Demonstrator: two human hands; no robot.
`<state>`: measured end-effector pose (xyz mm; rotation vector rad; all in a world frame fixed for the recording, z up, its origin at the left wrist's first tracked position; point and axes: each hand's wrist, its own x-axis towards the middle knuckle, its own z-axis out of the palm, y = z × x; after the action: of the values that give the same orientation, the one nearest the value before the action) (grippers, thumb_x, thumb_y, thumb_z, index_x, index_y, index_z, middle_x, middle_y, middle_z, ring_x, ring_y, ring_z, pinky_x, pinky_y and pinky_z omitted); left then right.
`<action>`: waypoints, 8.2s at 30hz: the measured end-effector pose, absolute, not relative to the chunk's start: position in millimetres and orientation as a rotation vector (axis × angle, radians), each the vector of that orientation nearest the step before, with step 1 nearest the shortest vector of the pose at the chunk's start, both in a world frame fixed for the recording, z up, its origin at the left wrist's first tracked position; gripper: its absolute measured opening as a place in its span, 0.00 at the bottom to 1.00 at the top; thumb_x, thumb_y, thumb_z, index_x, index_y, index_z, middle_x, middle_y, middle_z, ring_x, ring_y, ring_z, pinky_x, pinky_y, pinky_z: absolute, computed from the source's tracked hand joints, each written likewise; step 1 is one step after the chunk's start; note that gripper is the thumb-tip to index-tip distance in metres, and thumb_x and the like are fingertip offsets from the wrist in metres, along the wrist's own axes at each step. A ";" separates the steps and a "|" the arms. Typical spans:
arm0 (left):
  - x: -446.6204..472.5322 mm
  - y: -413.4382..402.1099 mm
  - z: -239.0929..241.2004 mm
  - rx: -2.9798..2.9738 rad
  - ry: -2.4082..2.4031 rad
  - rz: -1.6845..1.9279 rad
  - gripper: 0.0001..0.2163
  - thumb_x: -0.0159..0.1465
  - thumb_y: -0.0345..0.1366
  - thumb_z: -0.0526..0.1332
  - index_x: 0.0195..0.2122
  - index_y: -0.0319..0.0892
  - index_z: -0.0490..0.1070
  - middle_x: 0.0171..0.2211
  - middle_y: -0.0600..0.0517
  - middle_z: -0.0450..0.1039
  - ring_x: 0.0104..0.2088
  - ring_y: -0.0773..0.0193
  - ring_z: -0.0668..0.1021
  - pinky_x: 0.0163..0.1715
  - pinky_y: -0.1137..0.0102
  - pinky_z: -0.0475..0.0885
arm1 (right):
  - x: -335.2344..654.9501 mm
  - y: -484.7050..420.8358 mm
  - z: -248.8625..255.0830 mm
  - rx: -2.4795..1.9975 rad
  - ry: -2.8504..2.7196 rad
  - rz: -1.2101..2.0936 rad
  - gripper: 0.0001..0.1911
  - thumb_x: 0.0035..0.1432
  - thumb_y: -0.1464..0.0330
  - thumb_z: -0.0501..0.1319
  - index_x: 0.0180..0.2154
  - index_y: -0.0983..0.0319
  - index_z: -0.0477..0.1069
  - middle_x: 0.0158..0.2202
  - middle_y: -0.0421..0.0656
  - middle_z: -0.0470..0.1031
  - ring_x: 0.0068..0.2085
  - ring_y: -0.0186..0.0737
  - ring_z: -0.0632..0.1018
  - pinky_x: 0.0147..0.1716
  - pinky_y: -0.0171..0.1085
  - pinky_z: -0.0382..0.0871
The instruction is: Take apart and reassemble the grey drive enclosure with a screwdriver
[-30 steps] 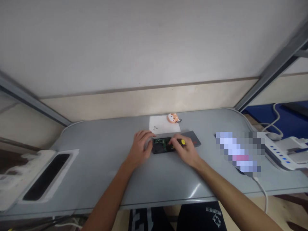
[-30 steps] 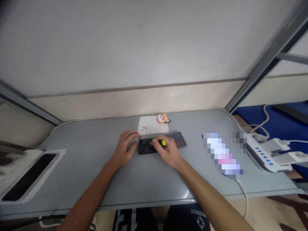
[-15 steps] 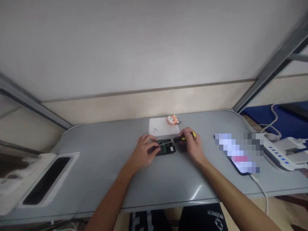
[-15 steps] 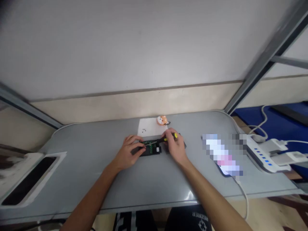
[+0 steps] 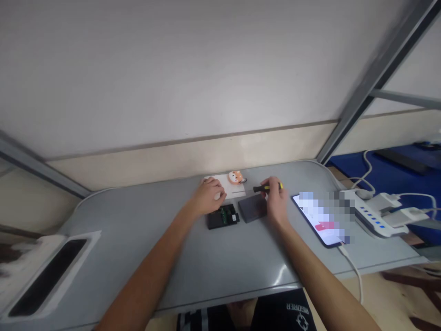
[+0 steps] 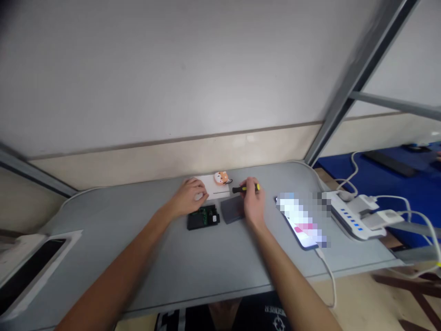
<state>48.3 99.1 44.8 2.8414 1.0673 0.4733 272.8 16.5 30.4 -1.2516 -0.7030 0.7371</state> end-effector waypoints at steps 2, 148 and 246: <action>58.5 116.5 42.4 2.878 1.053 0.305 0.12 0.69 0.36 0.59 0.29 0.43 0.78 0.35 0.48 0.77 0.44 0.54 0.75 0.49 0.58 0.66 | 277.8 19.9 28.7 -1.284 -0.628 0.738 0.24 0.65 0.47 0.56 0.34 0.60 0.75 0.26 0.39 0.70 0.29 0.37 0.72 0.32 0.36 0.70; -20.8 52.2 -1.3 2.334 1.478 0.774 0.10 0.73 0.40 0.55 0.46 0.44 0.73 0.35 0.50 0.75 0.38 0.57 0.76 0.43 0.62 0.72 | 255.3 12.4 25.2 -1.465 -0.744 0.888 0.27 0.61 0.41 0.57 0.34 0.59 0.73 0.22 0.37 0.64 0.22 0.37 0.70 0.18 0.35 0.70; 16.8 45.4 13.3 2.446 0.980 0.626 0.24 0.63 0.35 0.70 0.60 0.48 0.70 0.59 0.46 0.74 0.60 0.51 0.75 0.64 0.52 0.70 | 274.2 58.0 27.3 -1.504 -0.916 0.739 0.36 0.62 0.36 0.52 0.30 0.60 0.73 0.19 0.40 0.71 0.21 0.36 0.72 0.22 0.35 0.62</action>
<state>16.8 45.4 13.3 2.4458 0.9799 0.6256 274.2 58.0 27.3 -1.5043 -0.9165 0.7393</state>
